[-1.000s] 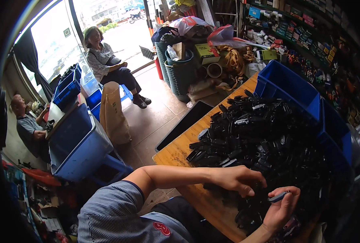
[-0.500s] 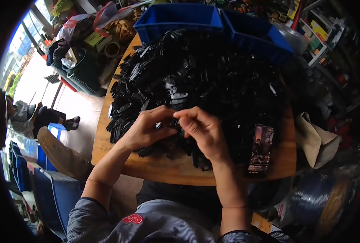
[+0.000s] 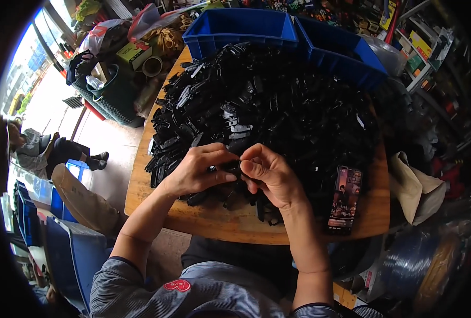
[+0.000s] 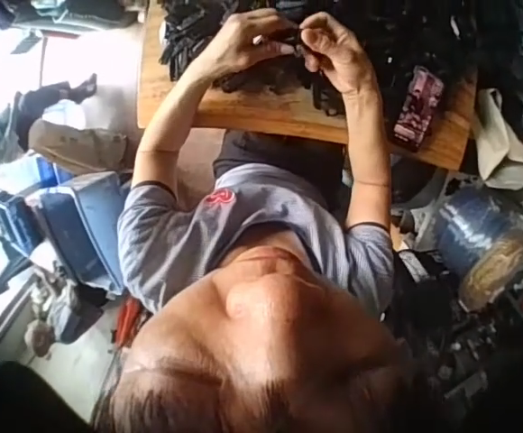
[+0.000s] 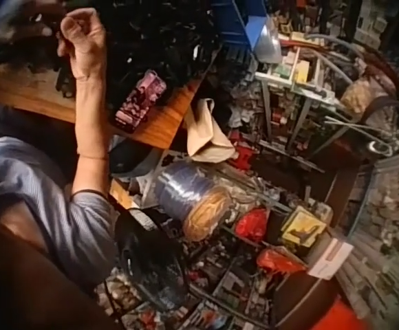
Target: Inspecting and sorting small black plastic components at a workbench.
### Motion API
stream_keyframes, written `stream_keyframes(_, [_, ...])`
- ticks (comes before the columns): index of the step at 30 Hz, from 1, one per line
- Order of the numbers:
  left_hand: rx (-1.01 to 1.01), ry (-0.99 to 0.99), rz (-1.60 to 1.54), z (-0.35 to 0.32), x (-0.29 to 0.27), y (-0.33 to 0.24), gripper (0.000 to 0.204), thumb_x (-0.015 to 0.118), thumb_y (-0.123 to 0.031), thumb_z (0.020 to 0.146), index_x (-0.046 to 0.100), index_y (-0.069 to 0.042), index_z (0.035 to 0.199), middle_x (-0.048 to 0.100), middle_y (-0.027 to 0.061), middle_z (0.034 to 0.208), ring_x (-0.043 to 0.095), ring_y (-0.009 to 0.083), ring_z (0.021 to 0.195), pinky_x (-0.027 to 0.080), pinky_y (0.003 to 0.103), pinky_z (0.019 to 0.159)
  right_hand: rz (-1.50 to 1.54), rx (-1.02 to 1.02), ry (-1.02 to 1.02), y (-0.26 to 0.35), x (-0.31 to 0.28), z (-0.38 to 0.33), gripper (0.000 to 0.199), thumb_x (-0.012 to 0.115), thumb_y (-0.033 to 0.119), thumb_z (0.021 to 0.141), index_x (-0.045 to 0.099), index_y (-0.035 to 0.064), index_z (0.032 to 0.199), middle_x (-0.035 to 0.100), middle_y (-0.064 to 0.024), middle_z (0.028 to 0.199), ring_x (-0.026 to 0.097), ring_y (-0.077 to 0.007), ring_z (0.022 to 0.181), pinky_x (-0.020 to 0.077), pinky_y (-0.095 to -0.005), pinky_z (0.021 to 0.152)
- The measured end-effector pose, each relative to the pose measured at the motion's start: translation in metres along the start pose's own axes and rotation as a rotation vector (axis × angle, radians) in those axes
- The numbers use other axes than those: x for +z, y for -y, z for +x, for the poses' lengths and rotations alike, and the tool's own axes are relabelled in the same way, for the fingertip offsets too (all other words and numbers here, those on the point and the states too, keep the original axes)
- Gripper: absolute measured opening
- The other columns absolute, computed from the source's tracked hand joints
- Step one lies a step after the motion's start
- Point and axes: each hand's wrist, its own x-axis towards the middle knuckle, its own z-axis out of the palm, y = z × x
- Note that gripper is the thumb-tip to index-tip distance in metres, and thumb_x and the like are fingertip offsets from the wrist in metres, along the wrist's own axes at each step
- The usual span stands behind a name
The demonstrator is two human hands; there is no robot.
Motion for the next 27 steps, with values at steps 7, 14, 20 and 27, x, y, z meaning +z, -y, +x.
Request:
stream_keyframes(7, [0.012,-0.029,-0.101,-0.003,0.004,0.002,0.033,0.07,-0.02,0.076,0.061,0.002,0.097,0.056,0.0095,0.076,0.055,0.0202,0.069,0.043,0.029,0.061,-0.214,-0.151,-0.024,-0.005,0.017,-0.001,0.034,0.064,0.032,0.084,0.054,0.005,0.103,0.058,-0.003,0.092,0.054,-0.0103,0.076,0.0437,-0.0237,0.07])
stream_keyframes(14, [-0.305,0.154,-0.886,-0.003,0.024,-0.001,0.053,0.052,-0.04,0.091,0.041,-0.001,0.124,0.056,0.0055,0.083,0.056,0.0138,0.082,0.047,0.026,0.073,-0.936,-0.732,-0.297,-0.012,0.027,0.002,0.023,0.056,0.026,0.09,0.059,0.0033,0.09,0.053,-0.0075,0.103,0.053,-0.0126,0.083,0.0448,-0.0258,0.072])
stream_keyframes(20, [-0.386,-0.128,-0.842,-0.005,-0.002,-0.007,0.037,0.047,-0.034,0.093,0.047,-0.001,0.111,0.046,0.0016,0.061,0.044,0.01,0.05,0.041,0.023,0.052,-0.772,-0.724,-0.461,0.001,0.014,-0.001,0.023,0.05,0.021,0.094,0.053,0.0023,0.107,0.057,-0.0073,0.105,0.053,-0.01,0.081,0.0444,-0.0235,0.075])
stream_keyframes(27, [-0.249,-0.506,0.548,-0.013,-0.089,0.069,0.024,0.053,0.006,0.064,0.058,-0.007,0.084,0.055,0.0107,0.084,0.056,0.0273,0.075,0.044,0.033,0.068,-0.635,-0.97,-0.973,0.064,-0.038,-0.047,0.017,0.054,0.014,0.091,0.059,0.0035,0.103,0.061,-0.0048,0.097,0.052,-0.0065,0.076,0.0433,-0.02,0.07])
